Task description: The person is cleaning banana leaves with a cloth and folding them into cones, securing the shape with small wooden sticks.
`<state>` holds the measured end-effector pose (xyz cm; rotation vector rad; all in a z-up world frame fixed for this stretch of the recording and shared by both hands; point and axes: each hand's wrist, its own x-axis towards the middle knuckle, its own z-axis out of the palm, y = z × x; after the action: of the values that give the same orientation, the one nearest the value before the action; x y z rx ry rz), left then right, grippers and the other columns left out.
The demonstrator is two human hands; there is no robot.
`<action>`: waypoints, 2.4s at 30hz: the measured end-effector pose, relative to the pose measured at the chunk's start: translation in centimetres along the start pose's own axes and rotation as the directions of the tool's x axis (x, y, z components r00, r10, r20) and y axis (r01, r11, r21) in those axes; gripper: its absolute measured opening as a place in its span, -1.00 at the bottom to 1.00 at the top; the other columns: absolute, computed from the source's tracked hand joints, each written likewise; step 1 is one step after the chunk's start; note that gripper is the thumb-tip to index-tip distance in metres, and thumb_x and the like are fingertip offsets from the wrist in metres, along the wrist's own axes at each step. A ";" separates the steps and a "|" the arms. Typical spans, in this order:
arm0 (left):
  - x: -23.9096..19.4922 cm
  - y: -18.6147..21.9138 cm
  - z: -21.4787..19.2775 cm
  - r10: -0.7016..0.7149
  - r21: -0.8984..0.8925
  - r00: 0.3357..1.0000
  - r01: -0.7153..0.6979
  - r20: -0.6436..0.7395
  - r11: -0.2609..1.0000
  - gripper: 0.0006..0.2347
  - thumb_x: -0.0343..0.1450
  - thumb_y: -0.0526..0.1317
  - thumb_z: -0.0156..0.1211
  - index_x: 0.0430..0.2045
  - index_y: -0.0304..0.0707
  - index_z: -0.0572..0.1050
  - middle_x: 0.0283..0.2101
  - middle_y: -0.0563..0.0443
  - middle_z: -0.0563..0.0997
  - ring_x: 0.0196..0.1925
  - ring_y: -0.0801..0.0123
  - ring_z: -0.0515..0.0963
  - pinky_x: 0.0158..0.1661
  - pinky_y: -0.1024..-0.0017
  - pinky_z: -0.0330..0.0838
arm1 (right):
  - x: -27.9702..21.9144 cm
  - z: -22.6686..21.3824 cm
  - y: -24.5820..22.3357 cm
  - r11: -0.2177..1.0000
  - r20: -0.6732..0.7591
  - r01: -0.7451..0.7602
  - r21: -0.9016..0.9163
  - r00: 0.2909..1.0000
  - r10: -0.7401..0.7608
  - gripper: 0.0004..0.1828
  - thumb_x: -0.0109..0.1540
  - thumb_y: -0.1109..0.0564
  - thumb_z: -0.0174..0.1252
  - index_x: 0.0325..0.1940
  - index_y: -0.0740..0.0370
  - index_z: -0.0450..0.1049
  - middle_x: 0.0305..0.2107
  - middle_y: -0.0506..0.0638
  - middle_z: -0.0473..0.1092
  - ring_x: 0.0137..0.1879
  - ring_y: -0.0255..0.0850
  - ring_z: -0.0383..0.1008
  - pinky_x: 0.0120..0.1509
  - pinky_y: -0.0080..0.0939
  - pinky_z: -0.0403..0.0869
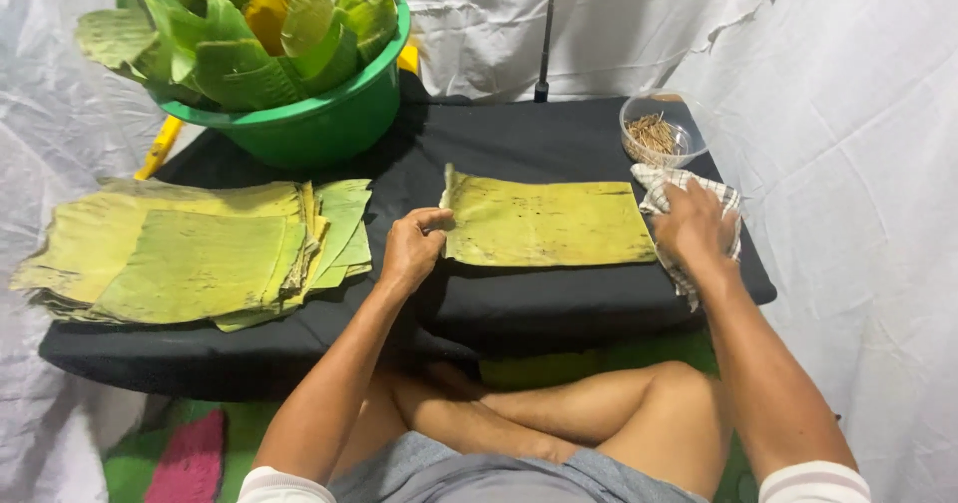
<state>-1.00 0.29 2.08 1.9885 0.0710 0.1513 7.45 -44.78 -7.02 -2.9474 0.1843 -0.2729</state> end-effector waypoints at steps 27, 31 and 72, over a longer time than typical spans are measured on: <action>12.3 -2.6 -4.4 0.148 -0.304 0.989 -0.144 -0.010 0.942 -0.64 0.45 -0.26 0.29 0.18 -0.10 0.52 0.10 -0.32 0.60 0.11 0.12 0.60 0.02 0.21 0.53 | 3.5 -0.8 -19.5 0.618 0.323 -0.113 0.778 0.915 -0.240 -0.89 0.15 0.09 0.35 -0.24 0.02 0.67 -0.45 -0.05 0.54 -0.30 -0.19 0.53 -0.25 -0.11 0.51; 10.9 -3.2 -1.5 0.127 -0.317 0.991 -0.136 -0.049 0.939 -0.57 0.48 -0.18 0.29 0.26 -0.21 0.43 0.18 -0.54 0.48 0.27 -0.20 0.47 0.17 0.02 0.42 | 5.3 3.9 -16.4 0.261 0.467 -0.437 0.861 0.882 -0.064 -0.74 0.16 0.28 0.30 -0.05 0.21 0.60 -0.35 0.20 0.54 -0.32 0.06 0.61 -0.28 0.08 0.60; 4.7 -3.6 1.0 0.080 0.316 0.985 -0.124 0.150 0.940 -0.21 0.27 -0.25 0.42 0.44 -0.29 0.14 0.36 -0.51 0.29 0.47 -0.24 0.21 0.42 -0.05 0.09 | -4.0 1.5 -4.8 -0.132 0.516 -0.505 0.853 0.854 0.071 -0.38 0.17 0.29 0.29 0.33 0.23 0.35 -0.07 0.24 0.53 -0.07 0.20 0.62 -0.03 0.28 0.61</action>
<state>3.82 1.43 -1.26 2.3288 -0.1021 0.0747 4.36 -39.28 -8.24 -1.2280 0.3928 0.1415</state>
